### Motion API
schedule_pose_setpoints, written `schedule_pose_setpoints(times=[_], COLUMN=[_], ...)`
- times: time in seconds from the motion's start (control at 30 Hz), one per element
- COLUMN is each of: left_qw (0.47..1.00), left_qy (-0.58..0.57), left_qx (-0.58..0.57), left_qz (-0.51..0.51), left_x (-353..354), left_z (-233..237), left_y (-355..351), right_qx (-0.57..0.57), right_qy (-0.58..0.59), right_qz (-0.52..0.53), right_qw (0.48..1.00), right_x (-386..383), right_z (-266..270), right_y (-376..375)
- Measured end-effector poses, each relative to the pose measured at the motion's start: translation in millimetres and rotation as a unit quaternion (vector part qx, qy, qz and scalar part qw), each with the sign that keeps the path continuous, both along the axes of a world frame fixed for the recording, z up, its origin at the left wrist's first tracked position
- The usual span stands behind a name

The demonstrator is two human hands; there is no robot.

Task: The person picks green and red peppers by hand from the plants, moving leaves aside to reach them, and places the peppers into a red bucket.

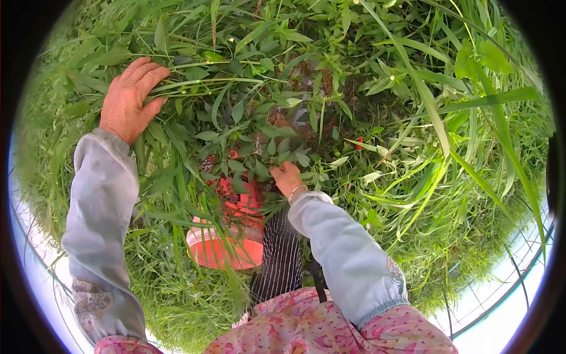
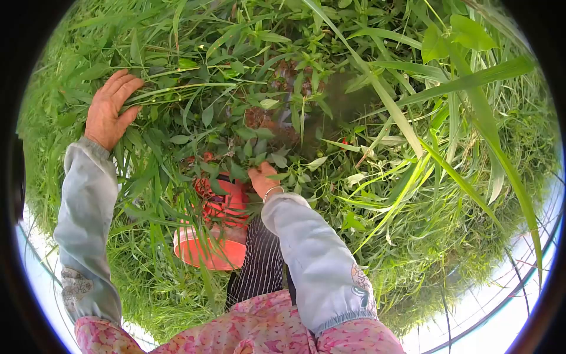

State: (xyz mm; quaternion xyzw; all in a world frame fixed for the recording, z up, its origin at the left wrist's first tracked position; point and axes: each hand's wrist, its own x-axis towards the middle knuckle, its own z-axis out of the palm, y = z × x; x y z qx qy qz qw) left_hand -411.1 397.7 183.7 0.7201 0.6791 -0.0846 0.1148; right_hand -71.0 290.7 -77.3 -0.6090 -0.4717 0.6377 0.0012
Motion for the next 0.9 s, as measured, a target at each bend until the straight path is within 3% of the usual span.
schedule_pose_setpoints(times=[0.07,0.17,0.23,0.3,0.4,0.6,0.83,0.87,0.9], left_qw=[1.0,1.0,1.0,1.0,1.0,0.999,0.996,0.995,0.994], left_qy=[-0.001,-0.003,-0.003,-0.008,-0.011,-0.014,-0.005,-0.004,-0.004], left_qx=[0.005,0.005,0.012,0.012,0.012,-0.015,-0.017,-0.019,-0.023], left_qz=[0.0,0.001,0.003,0.01,0.014,0.048,0.087,0.097,0.107], left_x=[-2.4,-3.7,-3.0,-4.1,0.5,21.6,45.6,49.6,53.5], left_z=[0.9,-3.7,-1.8,-4.3,-2.9,4.5,8.3,10.5,13.1], left_y=[-0.2,-5.4,-3.9,-6.1,-6.7,-13.2,-16.8,-16.8,-17.8], right_qx=[-0.095,0.066,-0.009,-0.079,-0.181,-0.227,-0.13,-0.134,-0.09], right_qy=[0.057,-0.148,-0.076,-0.063,-0.09,-0.081,-0.045,-0.05,-0.06], right_qz=[-0.08,0.144,0.234,0.234,0.11,0.186,0.286,0.377,0.386], right_qw=[0.991,0.976,0.969,0.967,0.973,0.953,0.948,0.915,0.916], right_x=[8.4,13.9,35.9,39.9,22.4,-14.1,-38.6,-33.3,-28.9], right_z=[13.7,42.2,41.8,46.4,118.3,145.2,182.2,190.9,192.9], right_y=[3.9,32.0,46.4,58.3,79.0,82.9,82.7,85.2,80.4])
